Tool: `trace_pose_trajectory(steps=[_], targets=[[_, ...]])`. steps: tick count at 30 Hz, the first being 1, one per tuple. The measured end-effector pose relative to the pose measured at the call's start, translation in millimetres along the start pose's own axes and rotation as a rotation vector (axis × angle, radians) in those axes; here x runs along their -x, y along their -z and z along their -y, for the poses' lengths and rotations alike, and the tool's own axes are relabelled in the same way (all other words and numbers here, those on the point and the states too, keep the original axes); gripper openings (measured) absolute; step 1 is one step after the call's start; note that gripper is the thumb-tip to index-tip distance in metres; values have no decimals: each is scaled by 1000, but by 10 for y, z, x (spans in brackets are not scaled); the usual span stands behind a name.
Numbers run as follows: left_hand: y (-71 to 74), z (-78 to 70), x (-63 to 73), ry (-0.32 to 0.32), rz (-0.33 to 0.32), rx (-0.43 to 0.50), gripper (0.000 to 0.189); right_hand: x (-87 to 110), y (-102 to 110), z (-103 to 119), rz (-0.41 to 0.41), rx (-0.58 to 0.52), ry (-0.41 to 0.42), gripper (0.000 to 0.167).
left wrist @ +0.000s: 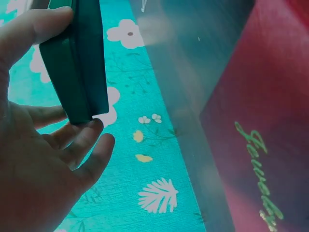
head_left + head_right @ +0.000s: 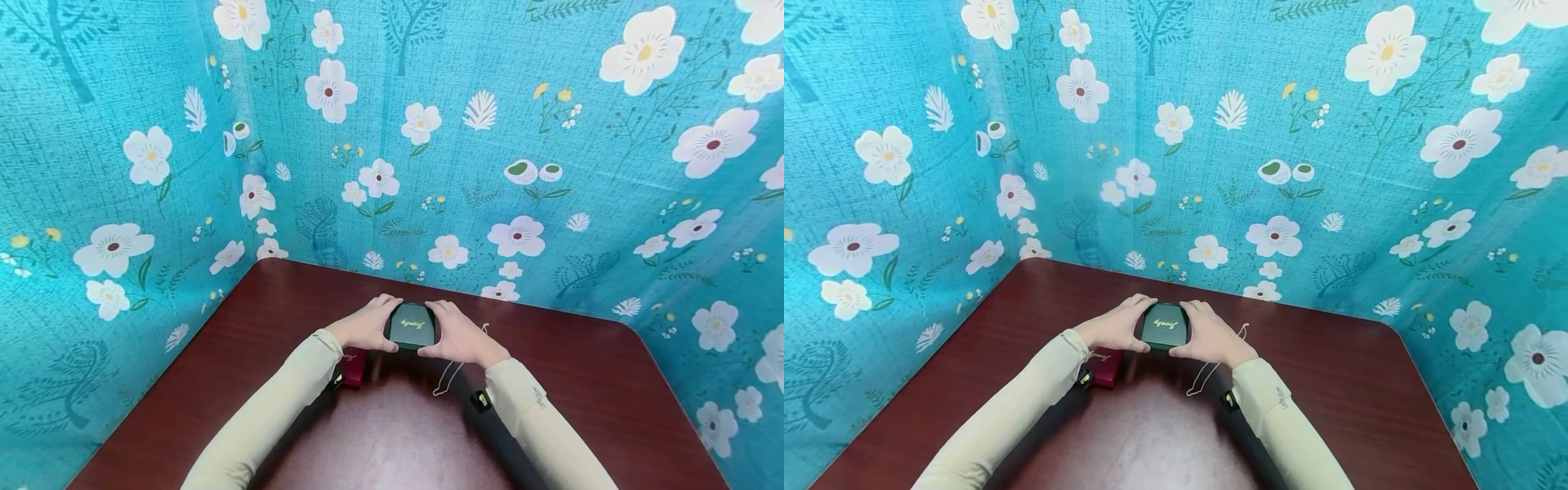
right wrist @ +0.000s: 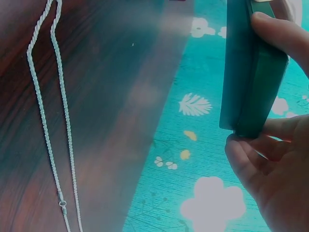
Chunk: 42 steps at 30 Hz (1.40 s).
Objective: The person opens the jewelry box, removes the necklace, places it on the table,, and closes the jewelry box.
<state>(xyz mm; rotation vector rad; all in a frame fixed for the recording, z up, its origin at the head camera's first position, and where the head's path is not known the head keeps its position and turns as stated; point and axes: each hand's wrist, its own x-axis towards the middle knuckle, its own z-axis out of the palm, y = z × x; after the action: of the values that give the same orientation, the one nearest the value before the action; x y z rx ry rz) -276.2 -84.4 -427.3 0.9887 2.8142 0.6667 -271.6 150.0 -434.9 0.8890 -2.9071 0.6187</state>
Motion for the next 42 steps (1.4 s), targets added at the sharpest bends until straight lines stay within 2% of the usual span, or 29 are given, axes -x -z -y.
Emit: trace_pose_trajectory(steps=[7, 18, 26, 38, 42], targets=[[2, -82, 136, -3, 7, 33, 99, 137, 54, 98, 4, -33, 4, 94], [-86, -138, 311, 18, 60, 19, 101, 320, -61, 147, 15, -53, 4, 93], [-191, -197, 434, -13, 73, -45, 102, 467, -147, 193, 15, -53, 35, 93], [-406, -267, 651, -20, 65, -12, 102, 713, -262, 262, 29, -14, 83, 94], [-463, -286, 712, -59, 50, -30, 101, 784, -295, 293, 63, 2, 78, 95]])
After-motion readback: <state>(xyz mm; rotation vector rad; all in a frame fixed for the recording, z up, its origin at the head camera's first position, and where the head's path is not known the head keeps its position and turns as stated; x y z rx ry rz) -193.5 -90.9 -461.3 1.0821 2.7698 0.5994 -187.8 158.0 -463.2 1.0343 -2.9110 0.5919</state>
